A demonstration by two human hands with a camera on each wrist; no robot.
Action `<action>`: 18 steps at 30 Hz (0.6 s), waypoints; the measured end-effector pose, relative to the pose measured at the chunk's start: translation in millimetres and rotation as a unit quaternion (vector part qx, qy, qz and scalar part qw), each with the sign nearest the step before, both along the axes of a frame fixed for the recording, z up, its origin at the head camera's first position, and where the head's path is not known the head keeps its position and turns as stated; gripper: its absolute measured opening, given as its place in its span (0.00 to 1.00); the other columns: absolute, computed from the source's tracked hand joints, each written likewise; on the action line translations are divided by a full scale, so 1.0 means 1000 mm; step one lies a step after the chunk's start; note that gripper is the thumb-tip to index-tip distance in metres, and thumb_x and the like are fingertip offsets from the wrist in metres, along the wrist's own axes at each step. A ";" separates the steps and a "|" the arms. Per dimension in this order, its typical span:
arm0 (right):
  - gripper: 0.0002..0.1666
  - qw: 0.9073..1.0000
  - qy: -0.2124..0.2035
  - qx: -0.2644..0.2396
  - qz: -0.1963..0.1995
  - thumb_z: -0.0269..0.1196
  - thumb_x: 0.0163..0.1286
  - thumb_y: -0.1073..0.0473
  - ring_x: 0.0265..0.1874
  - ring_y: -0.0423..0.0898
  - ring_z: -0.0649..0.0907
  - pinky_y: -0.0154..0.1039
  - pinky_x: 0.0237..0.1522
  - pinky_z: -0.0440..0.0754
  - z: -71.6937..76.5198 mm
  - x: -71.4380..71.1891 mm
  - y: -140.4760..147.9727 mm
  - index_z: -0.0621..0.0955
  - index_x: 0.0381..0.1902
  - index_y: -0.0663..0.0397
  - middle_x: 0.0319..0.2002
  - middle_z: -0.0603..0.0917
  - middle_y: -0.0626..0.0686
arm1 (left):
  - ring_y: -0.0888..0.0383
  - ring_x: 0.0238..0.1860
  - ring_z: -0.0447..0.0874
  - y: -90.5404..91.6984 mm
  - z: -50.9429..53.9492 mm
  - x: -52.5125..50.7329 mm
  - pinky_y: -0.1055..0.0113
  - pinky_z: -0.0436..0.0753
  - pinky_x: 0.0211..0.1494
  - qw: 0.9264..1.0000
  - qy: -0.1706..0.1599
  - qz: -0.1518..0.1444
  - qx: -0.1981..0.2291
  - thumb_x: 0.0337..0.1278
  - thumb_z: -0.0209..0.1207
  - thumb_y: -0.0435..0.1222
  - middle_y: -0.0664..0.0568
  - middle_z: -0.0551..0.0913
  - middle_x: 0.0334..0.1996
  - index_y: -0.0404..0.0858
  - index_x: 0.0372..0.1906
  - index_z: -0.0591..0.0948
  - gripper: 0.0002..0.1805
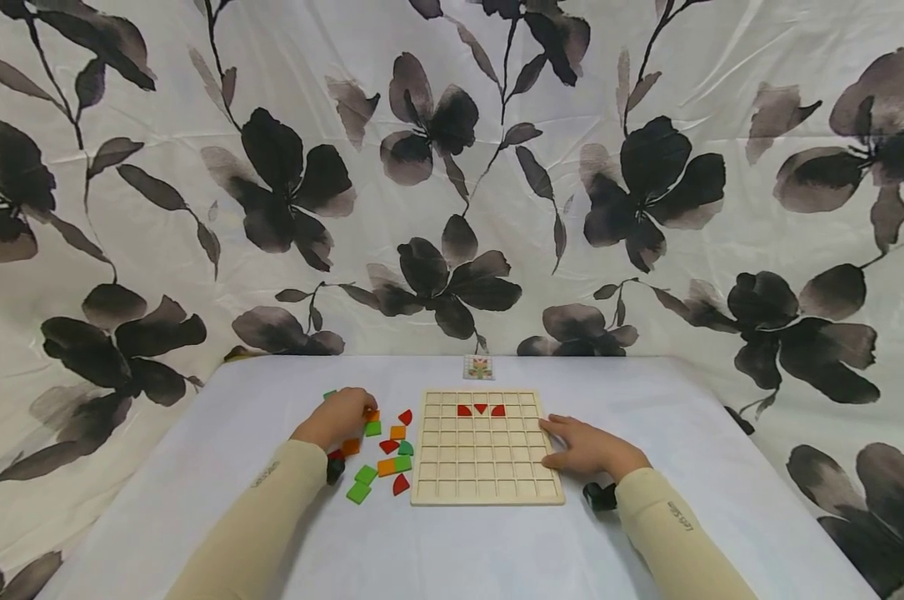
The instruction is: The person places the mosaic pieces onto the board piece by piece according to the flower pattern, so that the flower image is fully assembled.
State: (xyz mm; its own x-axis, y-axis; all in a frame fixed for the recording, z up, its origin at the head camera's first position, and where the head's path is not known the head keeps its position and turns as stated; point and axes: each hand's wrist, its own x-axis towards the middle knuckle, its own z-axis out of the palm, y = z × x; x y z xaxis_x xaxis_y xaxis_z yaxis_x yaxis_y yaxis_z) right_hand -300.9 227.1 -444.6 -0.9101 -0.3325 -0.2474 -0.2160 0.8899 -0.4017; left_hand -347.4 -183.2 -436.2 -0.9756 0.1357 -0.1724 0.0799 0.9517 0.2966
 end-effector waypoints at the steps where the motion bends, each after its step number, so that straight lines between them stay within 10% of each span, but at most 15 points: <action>1: 0.44 1.000 0.001 0.001 0.000 0.64 0.63 0.43 0.73 0.61 0.60 0.61 0.69 0.59 0.000 0.000 0.000 0.63 0.73 0.48 0.74 0.60 0.58 | 0.49 0.47 0.73 0.000 -0.001 0.000 0.51 0.76 0.61 1.000 0.002 -0.003 -0.002 0.59 0.61 0.29 0.44 0.80 0.54 0.37 0.55 0.81 0.18; 18: 0.44 1.000 -0.004 -0.005 -0.011 0.64 0.63 0.42 0.73 0.61 0.59 0.61 0.70 0.59 -0.003 0.000 -0.001 0.63 0.73 0.47 0.74 0.60 0.58 | 0.52 0.39 0.73 -0.005 -0.004 -0.018 0.57 0.78 0.50 0.999 -0.013 -0.031 0.016 0.51 0.64 0.33 0.49 0.78 0.38 0.38 0.44 0.80 0.14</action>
